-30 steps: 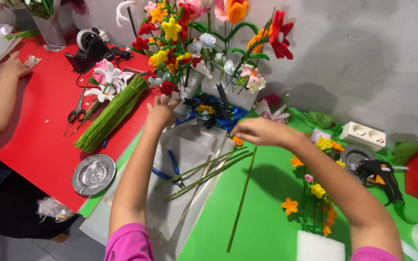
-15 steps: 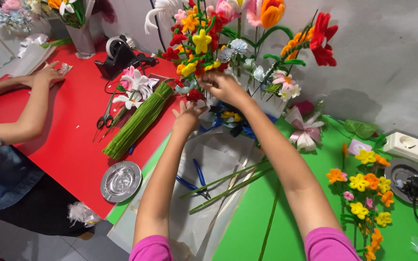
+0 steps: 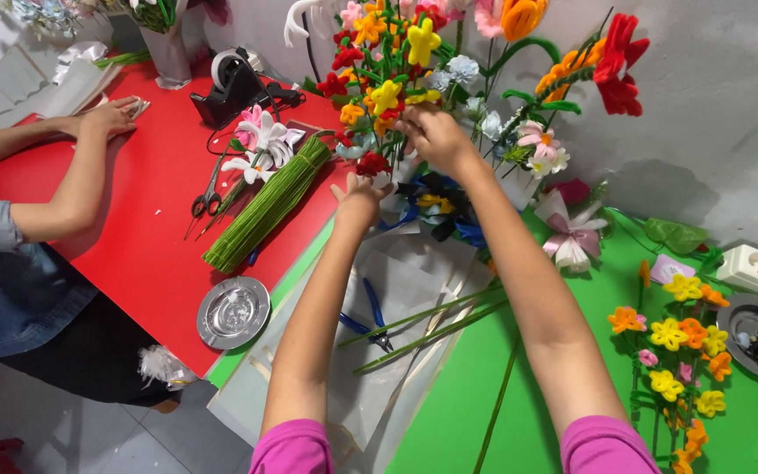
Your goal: The person arranges artificial flowers into a white foam block on a green table. They insert orange and yellow flowers, adjust their positions, and add green stems to the arrangement.
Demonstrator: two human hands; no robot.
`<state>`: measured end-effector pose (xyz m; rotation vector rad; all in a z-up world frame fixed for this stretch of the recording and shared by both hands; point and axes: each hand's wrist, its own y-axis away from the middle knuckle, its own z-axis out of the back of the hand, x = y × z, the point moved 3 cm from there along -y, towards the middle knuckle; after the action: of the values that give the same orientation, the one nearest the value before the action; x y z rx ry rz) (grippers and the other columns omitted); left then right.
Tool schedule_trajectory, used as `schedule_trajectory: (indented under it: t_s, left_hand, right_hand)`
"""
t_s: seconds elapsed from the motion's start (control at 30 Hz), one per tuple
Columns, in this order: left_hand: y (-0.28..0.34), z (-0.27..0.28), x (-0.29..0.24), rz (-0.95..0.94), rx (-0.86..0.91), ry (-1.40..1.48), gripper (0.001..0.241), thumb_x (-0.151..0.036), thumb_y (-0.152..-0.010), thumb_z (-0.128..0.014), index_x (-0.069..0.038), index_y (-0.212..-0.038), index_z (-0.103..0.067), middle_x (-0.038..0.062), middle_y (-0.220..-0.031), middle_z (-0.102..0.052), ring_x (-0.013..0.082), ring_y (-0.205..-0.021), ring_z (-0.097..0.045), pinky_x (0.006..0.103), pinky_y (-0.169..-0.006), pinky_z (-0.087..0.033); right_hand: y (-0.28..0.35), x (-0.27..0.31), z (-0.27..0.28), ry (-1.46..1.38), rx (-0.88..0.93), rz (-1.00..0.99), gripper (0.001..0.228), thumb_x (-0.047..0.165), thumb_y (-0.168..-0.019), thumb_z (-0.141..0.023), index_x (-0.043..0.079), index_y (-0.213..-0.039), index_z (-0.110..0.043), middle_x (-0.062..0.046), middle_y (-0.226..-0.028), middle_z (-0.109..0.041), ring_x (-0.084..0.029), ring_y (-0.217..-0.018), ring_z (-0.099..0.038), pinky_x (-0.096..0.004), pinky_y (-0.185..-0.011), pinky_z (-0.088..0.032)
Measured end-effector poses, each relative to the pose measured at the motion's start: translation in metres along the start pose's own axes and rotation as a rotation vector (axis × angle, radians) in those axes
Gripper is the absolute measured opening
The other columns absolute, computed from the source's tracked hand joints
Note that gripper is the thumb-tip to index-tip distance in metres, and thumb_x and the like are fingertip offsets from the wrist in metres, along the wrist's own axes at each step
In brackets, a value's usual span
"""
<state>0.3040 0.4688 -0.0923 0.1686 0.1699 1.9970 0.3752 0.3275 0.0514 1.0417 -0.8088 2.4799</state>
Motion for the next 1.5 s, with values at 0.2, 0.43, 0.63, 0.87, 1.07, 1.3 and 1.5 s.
schedule_trajectory:
  t_s: [0.2, 0.43, 0.63, 0.87, 1.07, 1.3, 1.5]
  left_hand:
    - [-0.006, 0.004, -0.004, 0.012, 0.047, -0.015, 0.081, 0.011, -0.082, -0.064, -0.040, -0.144, -0.058, 0.007, -0.159, -0.043, 0.0399, -0.147, -0.022, 0.0772, -0.113, -0.022]
    - [-0.032, -0.009, -0.005, 0.008, 0.002, -0.081, 0.075, 0.004, -0.093, -0.056, -0.042, -0.152, -0.048, 0.013, -0.150, -0.051, 0.0393, -0.148, -0.022, 0.0771, -0.113, -0.018]
    - [-0.017, -0.004, -0.009, -0.011, 0.234, -0.183, 0.073, -0.016, -0.104, -0.045, -0.041, -0.165, -0.013, 0.014, -0.161, -0.033, 0.0400, -0.155, -0.003, 0.0721, -0.112, -0.023]
    - [-0.021, -0.043, -0.004, -0.085, -0.499, -0.205, 0.040, -0.017, -0.099, -0.055, -0.039, -0.130, -0.068, 0.013, -0.115, -0.071, 0.0365, -0.131, -0.043, 0.0764, -0.102, -0.028]
    - [-0.020, -0.049, -0.017, -0.144, -0.707, -0.231, 0.026, -0.029, -0.103, -0.054, -0.034, -0.111, -0.079, 0.010, -0.101, -0.076, 0.0355, -0.127, -0.050, 0.0788, -0.100, -0.028]
    - [0.047, -0.013, -0.047, -0.149, -0.289, -0.220, 0.035, -0.024, -0.107, -0.048, -0.035, -0.135, -0.068, 0.012, -0.130, -0.071, 0.0406, -0.141, -0.041, 0.0811, -0.105, -0.021]
    - [0.176, 0.020, -0.120, -0.397, -0.747, -0.210, 0.068, -0.035, -0.085, -0.068, -0.034, -0.151, -0.055, 0.006, -0.116, -0.064, 0.0361, -0.110, -0.049, 0.0718, -0.085, -0.043]
  right_hand:
    - [0.021, 0.008, 0.016, -0.146, -0.047, 0.048, 0.025, 0.011, -0.111, -0.045, -0.010, -0.116, -0.059, -0.035, -0.110, -0.067, -0.040, -0.088, -0.074, -0.045, -0.067, -0.066]
    - [0.023, 0.039, 0.022, 0.034, -0.220, 0.300, 0.018, 0.003, -0.106, -0.044, -0.011, -0.113, -0.052, -0.039, -0.101, -0.067, -0.055, -0.077, -0.067, -0.058, -0.054, -0.059]
    - [0.063, 0.076, 0.060, 0.136, -0.088, 0.267, 0.015, 0.011, -0.113, -0.037, 0.002, -0.107, -0.048, -0.014, -0.105, -0.053, -0.020, -0.080, -0.065, -0.029, -0.059, -0.062]
    - [0.186, 0.102, 0.106, -0.018, 0.007, 0.244, 0.016, 0.009, -0.106, -0.051, -0.005, -0.107, -0.058, -0.021, -0.079, -0.071, -0.028, -0.059, -0.073, -0.037, -0.047, -0.062]
    - [0.310, 0.085, 0.137, -0.141, 0.020, 0.095, 0.018, 0.008, -0.104, -0.051, -0.007, -0.108, -0.061, -0.018, -0.084, -0.072, -0.023, -0.066, -0.078, -0.035, -0.053, -0.068]
    - [0.432, 0.072, 0.185, -0.238, -0.087, -0.123, 0.020, 0.007, -0.104, -0.050, -0.007, -0.110, -0.063, -0.014, -0.084, -0.074, -0.019, -0.070, -0.077, -0.030, -0.060, -0.068]
    - [0.520, 0.039, 0.237, -0.192, -0.292, -0.244, 0.019, 0.007, -0.104, -0.051, -0.009, -0.110, -0.060, -0.022, -0.084, -0.071, -0.025, -0.066, -0.075, -0.039, -0.058, -0.068]
